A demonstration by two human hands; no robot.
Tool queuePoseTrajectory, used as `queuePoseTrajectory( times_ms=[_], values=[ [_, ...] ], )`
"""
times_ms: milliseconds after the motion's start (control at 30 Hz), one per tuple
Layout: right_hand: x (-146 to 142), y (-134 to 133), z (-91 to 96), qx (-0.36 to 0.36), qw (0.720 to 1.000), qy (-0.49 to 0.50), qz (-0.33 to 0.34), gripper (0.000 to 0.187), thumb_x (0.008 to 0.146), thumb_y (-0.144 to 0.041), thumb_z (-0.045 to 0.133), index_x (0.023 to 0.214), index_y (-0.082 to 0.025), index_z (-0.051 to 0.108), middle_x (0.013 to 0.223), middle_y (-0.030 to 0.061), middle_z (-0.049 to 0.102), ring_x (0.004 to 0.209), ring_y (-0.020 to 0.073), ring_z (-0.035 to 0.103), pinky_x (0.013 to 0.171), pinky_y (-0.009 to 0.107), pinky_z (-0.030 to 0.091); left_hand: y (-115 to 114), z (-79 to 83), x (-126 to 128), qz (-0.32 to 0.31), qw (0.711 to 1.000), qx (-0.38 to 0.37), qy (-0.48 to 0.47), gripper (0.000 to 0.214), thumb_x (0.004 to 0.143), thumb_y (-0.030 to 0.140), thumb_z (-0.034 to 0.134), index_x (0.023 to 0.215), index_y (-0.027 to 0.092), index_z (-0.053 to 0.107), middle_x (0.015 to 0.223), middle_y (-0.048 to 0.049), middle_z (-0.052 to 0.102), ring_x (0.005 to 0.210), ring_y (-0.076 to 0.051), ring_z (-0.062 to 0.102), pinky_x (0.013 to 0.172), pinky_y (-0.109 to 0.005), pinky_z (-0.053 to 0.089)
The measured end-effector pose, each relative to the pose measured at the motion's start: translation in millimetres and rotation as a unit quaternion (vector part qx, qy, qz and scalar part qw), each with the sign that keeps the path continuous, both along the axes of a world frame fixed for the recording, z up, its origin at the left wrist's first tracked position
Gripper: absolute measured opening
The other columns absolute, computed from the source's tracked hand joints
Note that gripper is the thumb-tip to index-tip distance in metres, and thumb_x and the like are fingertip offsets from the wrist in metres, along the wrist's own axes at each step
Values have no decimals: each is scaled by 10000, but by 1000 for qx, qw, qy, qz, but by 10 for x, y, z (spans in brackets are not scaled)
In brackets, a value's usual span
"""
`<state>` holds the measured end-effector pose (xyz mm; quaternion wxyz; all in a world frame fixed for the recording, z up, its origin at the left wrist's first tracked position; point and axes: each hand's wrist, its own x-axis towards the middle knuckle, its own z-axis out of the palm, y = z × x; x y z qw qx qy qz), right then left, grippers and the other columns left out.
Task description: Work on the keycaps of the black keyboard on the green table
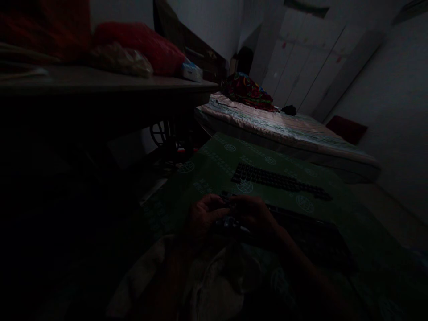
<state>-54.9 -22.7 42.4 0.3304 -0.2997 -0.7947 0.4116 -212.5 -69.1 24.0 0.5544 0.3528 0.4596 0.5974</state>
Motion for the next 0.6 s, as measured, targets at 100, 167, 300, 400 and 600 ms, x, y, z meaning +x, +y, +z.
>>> queuePoseTrajectory(
  times_ms=[100,167,300,400,600],
  values=[
    [35,31,5,-29,999,-10,32,184,705,-156,565,865,-155,656,807,37,672,707,159,608,594,233,462,-14,27,22,-15,1000,-17,3,316,510,240,770,746,152,579,673,15,641,603,-139,609,587,-241,454],
    [54,63,19,-41,998,-18,48,169,705,-169,573,855,-154,650,811,35,662,709,155,602,591,227,458,-25,55,43,-21,999,-26,7,302,516,244,767,737,154,582,667,20,640,593,-131,603,579,-233,448],
    [109,276,8,-46,998,-34,12,190,700,-242,598,859,-146,638,787,33,651,700,147,596,587,222,448,-21,69,75,7,999,-24,45,295,538,291,749,764,162,610,716,3,665,647,-150,615,615,-244,453],
    [181,648,-121,-25,994,-67,-78,212,700,-289,584,842,-138,631,712,20,631,605,121,564,517,200,413,10,15,70,61,990,-22,122,269,577,349,715,745,156,631,744,-25,679,725,-180,623,660,-258,456],
    [262,1383,-514,0,975,-134,-179,103,659,-229,583,709,-150,627,659,20,630,604,134,565,540,209,416,79,-145,-12,97,977,-25,190,286,609,402,670,754,157,636,761,-45,682,758,-208,624,659,-272,458]
  ],
)
